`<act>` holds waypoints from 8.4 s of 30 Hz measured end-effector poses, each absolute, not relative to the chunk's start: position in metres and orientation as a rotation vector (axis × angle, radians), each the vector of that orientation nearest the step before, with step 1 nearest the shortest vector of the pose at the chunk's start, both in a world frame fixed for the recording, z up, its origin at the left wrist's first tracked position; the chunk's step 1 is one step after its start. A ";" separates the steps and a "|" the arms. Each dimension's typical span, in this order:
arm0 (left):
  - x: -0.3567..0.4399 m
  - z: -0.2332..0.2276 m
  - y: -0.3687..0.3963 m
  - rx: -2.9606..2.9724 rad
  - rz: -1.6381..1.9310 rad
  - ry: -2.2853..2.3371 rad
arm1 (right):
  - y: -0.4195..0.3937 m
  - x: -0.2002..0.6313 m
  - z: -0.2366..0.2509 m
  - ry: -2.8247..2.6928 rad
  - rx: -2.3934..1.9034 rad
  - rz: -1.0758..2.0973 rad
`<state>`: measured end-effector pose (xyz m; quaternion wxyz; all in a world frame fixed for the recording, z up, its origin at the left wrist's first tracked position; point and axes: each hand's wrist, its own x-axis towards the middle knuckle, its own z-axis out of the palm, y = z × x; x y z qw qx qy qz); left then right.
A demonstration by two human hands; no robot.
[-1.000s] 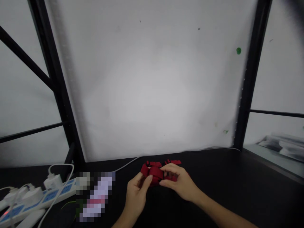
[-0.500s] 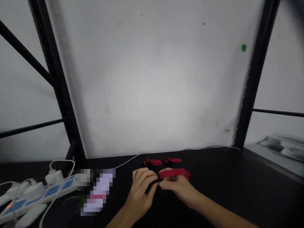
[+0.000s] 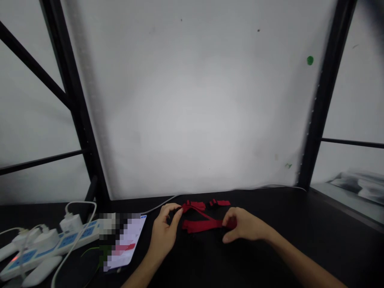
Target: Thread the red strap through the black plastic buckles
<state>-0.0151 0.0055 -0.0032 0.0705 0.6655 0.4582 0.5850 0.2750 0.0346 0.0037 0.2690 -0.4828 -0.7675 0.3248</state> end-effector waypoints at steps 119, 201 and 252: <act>0.012 0.003 -0.015 2.692 1.395 1.004 | 0.009 0.233 0.006 -1.267 -0.778 1.518; 0.000 0.002 -0.021 2.724 1.029 1.039 | 0.125 0.261 0.001 -2.241 -1.263 0.497; 0.028 -0.010 -0.019 1.726 1.511 1.098 | 0.003 0.212 -0.004 -1.657 -0.900 1.024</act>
